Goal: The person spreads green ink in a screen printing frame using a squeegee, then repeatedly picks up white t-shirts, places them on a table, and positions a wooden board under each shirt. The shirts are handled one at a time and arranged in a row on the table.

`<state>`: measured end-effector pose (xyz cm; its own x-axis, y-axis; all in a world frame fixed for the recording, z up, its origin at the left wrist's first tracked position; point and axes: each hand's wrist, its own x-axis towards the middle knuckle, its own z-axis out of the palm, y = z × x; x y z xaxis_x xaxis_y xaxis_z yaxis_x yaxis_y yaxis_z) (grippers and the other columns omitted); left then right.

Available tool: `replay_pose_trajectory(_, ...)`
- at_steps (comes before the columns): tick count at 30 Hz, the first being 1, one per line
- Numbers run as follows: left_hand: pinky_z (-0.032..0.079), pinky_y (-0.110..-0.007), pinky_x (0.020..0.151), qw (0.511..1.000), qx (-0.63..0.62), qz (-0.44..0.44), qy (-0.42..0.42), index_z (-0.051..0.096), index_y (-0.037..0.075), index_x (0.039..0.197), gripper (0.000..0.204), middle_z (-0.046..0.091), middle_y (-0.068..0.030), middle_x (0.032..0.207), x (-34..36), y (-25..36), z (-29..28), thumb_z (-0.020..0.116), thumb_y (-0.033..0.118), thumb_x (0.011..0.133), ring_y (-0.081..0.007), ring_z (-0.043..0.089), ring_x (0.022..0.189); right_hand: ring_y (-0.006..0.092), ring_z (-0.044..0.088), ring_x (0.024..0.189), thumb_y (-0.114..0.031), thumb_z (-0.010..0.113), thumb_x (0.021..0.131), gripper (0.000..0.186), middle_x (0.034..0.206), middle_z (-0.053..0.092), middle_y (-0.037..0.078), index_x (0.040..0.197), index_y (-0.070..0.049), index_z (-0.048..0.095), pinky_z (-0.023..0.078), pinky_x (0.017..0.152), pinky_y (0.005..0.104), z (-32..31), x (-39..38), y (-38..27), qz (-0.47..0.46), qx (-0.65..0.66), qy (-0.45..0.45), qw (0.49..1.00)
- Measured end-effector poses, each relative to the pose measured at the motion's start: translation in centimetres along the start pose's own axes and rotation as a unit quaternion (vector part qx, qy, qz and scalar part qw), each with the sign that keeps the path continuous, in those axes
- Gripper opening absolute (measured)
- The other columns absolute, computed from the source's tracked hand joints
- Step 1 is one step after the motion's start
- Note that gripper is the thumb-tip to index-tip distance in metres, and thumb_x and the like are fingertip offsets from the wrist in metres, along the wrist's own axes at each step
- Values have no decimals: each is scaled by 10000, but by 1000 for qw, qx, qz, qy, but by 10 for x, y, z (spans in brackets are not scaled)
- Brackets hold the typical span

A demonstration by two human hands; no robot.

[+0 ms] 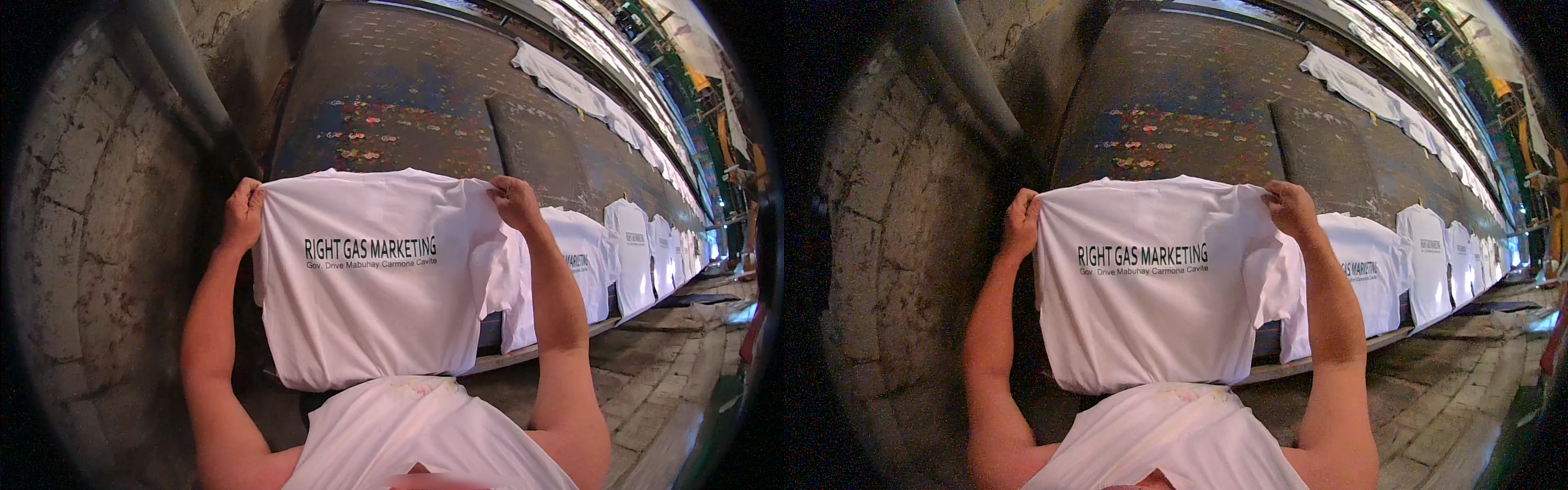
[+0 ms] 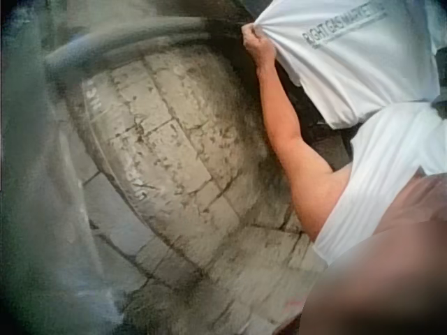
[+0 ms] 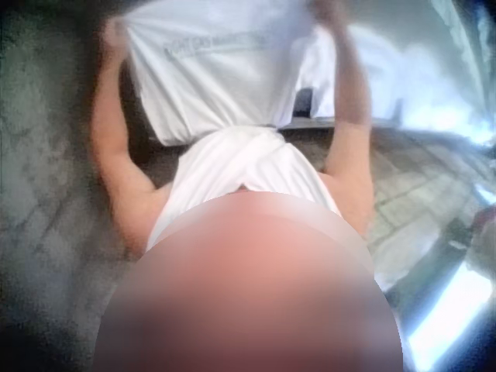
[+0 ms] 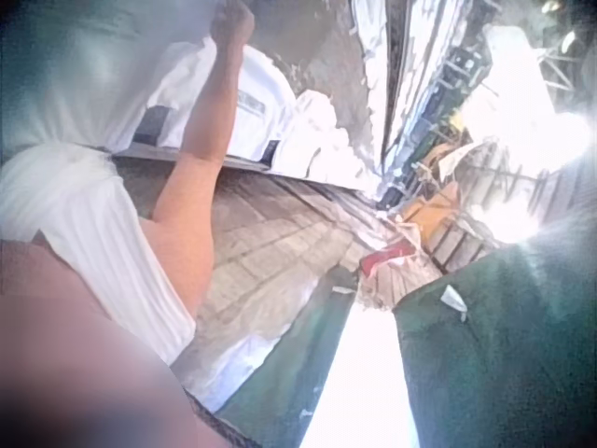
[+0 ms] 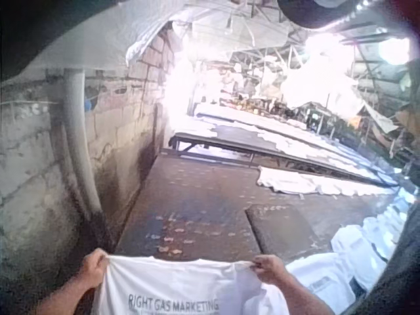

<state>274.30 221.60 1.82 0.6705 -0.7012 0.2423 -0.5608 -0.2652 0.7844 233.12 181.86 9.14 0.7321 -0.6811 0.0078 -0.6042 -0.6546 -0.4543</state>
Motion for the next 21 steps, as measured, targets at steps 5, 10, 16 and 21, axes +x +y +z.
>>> replay_pose_trajectory(5, 531, -335, 833, 956, -113, -94, -254, 708, 2, 1075, 192, 688, -18, 956, -2, 0, -46, 663, 175, 1003, -145, 626, 900, 219, 717, 805, -80, 725, 955, 144, 902, 774, 139, 1080, -24, 772, 543, 765, 343, -10, -12, 5, -16, 143, 74, 987)
replay_pose_trajectory(10, 539, -322, 808, 985, 24, -49, -162, 763, -7, 1011, 111, 721, -13, 912, -4, 34, -108, 727, 64, 933, -130, 647, 856, 99, 677, 887, -36, 737, 974, 159, 956, 793, 47, 1118, 10, 785, 559, 800, 299, -40, -2, 11, -30, 250, 108, 962)
replay_pose_trajectory(16, 559, -339, 807, 984, 159, 42, 61, 783, 27, 1146, 167, 758, -31, 960, 8, 192, -219, 720, 114, 1018, -122, 678, 869, 110, 656, 881, -109, 733, 1018, 185, 978, 763, 24, 1162, -6, 786, 551, 812, 290, -143, 1, -2, -109, 252, 234, 933)
replay_pose_trajectory(21, 571, -330, 850, 922, 316, 143, 170, 784, 78, 1273, 302, 798, -50, 1077, 19, 306, -285, 743, 275, 1047, -127, 712, 921, 122, 691, 914, -211, 766, 1025, 294, 1076, 808, 55, 1263, -41, 794, 557, 882, 283, -256, -3, -22, -172, 199, 384, 885)
